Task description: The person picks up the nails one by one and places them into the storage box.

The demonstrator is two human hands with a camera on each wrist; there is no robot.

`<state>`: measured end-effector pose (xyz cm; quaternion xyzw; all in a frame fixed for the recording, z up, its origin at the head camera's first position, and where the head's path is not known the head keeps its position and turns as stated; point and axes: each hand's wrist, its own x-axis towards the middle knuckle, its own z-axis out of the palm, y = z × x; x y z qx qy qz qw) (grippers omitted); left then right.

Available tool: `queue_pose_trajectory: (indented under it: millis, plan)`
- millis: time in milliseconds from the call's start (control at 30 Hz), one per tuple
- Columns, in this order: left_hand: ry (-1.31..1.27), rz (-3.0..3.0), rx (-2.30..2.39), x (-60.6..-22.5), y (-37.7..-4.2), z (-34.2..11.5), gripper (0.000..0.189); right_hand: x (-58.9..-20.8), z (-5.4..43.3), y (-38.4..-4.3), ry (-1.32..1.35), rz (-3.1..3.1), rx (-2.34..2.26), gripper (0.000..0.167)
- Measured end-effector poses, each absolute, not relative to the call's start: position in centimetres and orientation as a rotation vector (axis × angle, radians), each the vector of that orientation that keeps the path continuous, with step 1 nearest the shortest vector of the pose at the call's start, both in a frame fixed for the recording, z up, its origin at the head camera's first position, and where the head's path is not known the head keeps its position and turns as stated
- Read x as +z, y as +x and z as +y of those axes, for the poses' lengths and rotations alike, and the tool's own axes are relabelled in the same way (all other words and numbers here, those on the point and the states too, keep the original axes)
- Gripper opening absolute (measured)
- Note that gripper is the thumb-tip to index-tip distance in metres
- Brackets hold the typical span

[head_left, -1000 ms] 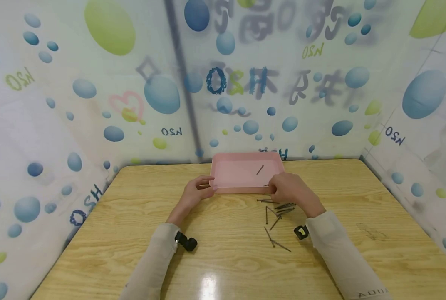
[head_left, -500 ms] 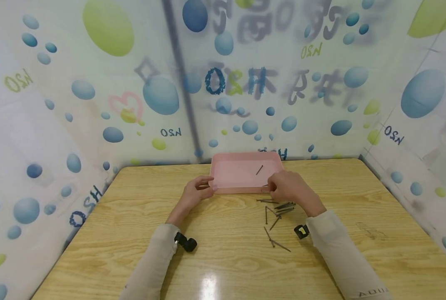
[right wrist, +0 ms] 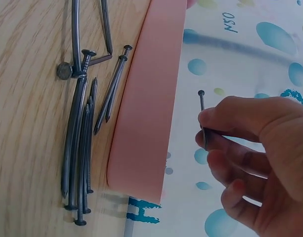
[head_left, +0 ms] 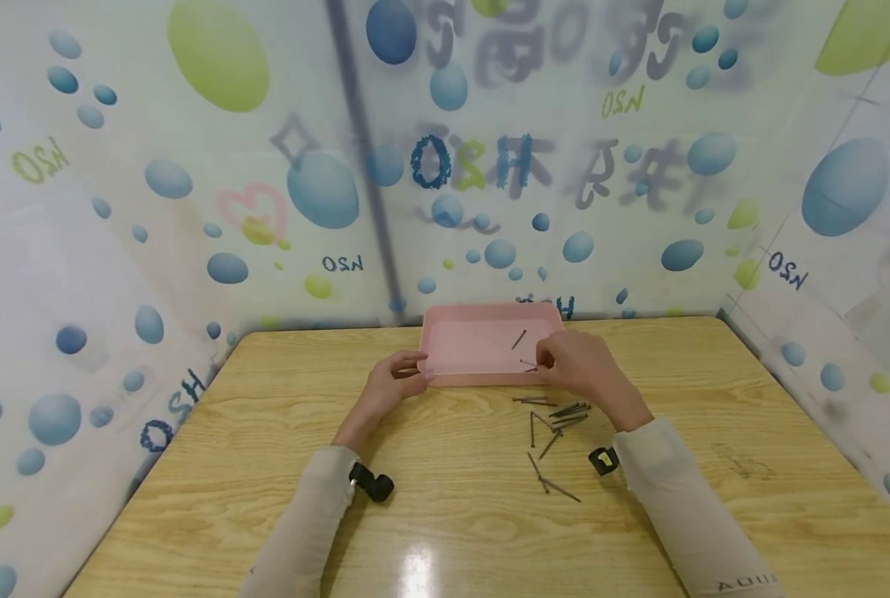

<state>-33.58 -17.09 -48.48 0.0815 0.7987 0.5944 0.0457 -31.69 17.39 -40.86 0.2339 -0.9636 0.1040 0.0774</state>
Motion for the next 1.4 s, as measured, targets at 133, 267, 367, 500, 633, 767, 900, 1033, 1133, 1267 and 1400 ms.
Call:
queue_pose_trajectory:
  millis: [133, 267, 367, 500, 633, 767, 900, 1033, 1133, 1267, 1400]
  plan:
    - [0.246, 2.450, 1.819, -48.4, -33.5, -17.1, 0.047, -41.0, 17.3, -31.8, 0.678, -2.867, 0.297, 0.006]
    - [0.233, 2.446, 1.824, -48.4, -33.5, -17.1, 0.046, -41.3, 17.3, -31.8, 0.666, -2.843, 0.285, 0.007]
    - [0.227, 2.451, 1.821, -48.4, -33.6, -17.1, 0.046, -41.4, 17.3, -31.9, 0.657, -2.821, 0.289, 0.009]
    - [0.238, 2.452, 1.822, -48.6, -33.7, -17.1, 0.047, -41.6, 17.4, -32.1, 0.637, -2.795, 0.308, 0.012]
    - [0.248, 2.455, 1.816, -48.6, -33.7, -17.1, 0.050, -41.9, 17.4, -32.2, 0.625, -2.774, 0.304, 0.011]
    - [0.234, 2.451, 1.804, -48.6, -33.7, -17.1, 0.053, -42.1, 17.5, -32.3, 0.622, -2.750, 0.295, 0.011]
    - [0.234, 2.444, 1.815, -48.6, -33.6, -17.1, 0.051, -42.1, 17.5, -32.3, 0.611, -2.729, 0.298, 0.012]
    - [0.245, 2.451, 1.825, -48.6, -33.5, -17.1, 0.048, -42.1, 17.4, -32.2, 0.587, -2.705, 0.308, 0.012]
    - [0.243, 2.449, 1.827, -48.6, -33.6, -17.1, 0.047, -42.1, 17.4, -32.2, 0.583, -2.676, 0.306, 0.012]
    - [0.242, 2.430, 1.839, -48.6, -33.6, -17.1, 0.047, -42.2, 17.4, -32.1, 0.591, -2.660, 0.287, 0.010]
    - [0.248, 2.426, 1.842, -48.6, -33.6, -17.0, 0.048, -42.1, 17.4, -32.2, 0.592, -2.663, 0.285, 0.009]
